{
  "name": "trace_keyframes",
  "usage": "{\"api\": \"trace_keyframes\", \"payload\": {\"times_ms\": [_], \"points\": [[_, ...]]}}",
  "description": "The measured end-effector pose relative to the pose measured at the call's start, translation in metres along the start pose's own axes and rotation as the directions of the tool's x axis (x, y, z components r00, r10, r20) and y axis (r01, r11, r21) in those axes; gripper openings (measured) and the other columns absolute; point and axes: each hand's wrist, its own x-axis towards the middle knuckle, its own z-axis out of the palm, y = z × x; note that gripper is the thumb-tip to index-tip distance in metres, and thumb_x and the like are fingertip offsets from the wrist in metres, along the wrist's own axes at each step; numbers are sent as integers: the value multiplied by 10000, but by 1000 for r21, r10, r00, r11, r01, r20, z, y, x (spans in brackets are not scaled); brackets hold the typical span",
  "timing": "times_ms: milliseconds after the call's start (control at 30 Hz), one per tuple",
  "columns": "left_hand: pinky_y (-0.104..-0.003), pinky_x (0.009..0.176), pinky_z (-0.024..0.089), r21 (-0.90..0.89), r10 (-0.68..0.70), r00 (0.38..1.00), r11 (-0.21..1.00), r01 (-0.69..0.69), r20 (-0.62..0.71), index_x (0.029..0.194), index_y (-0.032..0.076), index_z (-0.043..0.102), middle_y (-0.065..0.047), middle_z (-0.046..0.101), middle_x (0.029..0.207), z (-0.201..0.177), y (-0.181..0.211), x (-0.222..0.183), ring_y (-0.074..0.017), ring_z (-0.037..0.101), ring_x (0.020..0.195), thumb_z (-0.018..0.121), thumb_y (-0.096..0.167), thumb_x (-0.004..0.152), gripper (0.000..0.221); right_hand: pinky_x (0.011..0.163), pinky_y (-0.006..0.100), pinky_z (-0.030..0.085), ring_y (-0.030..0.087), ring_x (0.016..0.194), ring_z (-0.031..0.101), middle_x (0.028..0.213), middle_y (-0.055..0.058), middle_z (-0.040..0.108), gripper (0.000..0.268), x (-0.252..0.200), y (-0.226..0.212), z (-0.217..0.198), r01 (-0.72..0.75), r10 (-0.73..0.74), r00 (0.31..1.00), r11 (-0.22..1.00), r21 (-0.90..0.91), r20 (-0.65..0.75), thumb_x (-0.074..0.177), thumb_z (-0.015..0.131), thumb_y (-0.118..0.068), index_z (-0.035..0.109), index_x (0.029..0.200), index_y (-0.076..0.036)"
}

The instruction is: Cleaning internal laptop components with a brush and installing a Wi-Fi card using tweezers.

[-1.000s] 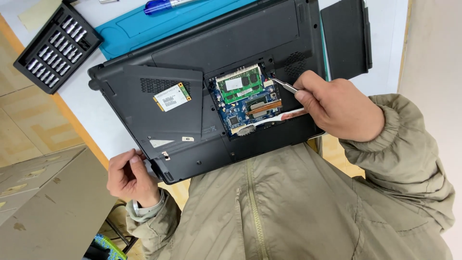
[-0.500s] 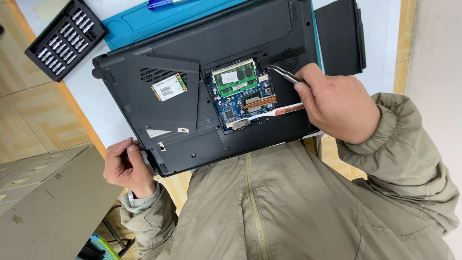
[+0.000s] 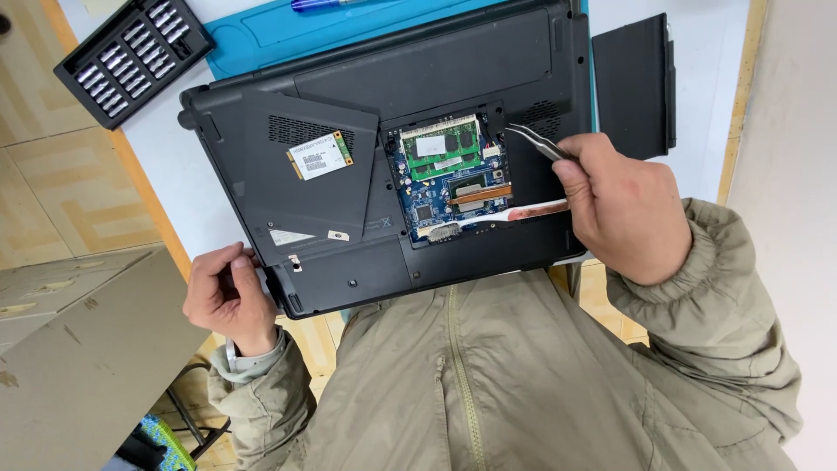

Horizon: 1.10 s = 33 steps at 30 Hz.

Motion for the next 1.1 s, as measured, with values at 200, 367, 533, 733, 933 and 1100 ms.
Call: {"api": "trace_keyframes", "payload": {"times_ms": [200,367,533,733,933,1100], "points": [[-357,702,471,-51,295,955,954,-296,-28,979,-9,590,-153,617,877,-21,38,5,-271,590,792,620,-60,904,96,561,351,418,203,573,518,873,80,657,251,-20,-17,-23,-173,176,984,938,301,16,1128,533,-230,615,1198,-3],[-333,553,439,-591,370,754,806,31,543,626,54,455,-52,499,647,-10,194,49,-255,595,604,517,132,950,339,620,326,413,182,657,507,825,79,614,165,-22,-17,-8,-197,241,967,913,357,-81,1194,562,-90,609,1232,63],[-369,580,390,-778,457,677,560,284,577,719,7,431,-97,467,704,11,222,38,-255,473,601,371,99,1142,437,683,318,459,197,721,574,839,119,627,144,-29,-20,-4,-193,273,952,886,421,-138,1201,561,-43,607,1224,92],[-415,597,332,-778,512,586,387,495,628,745,1,349,-144,345,748,15,230,45,-299,390,611,295,136,1188,467,725,327,493,214,769,623,858,145,651,193,-34,-17,0,-206,291,948,870,448,-129,1199,549,-75,598,1248,105],[-438,622,404,-789,544,575,360,498,611,740,-31,383,-176,397,752,19,226,39,-347,466,643,331,127,1175,466,705,326,502,209,757,628,842,135,652,179,-33,-20,4,-179,268,953,874,452,-140,1184,554,-64,596,1239,102],[-379,586,372,-769,478,610,485,417,632,706,-1,428,-155,445,719,8,220,35,-279,425,569,350,105,1129,443,702,320,525,209,759,658,869,136,675,179,-34,-18,9,-198,269,958,869,453,-97,1159,553,-68,604,1242,81]]}}
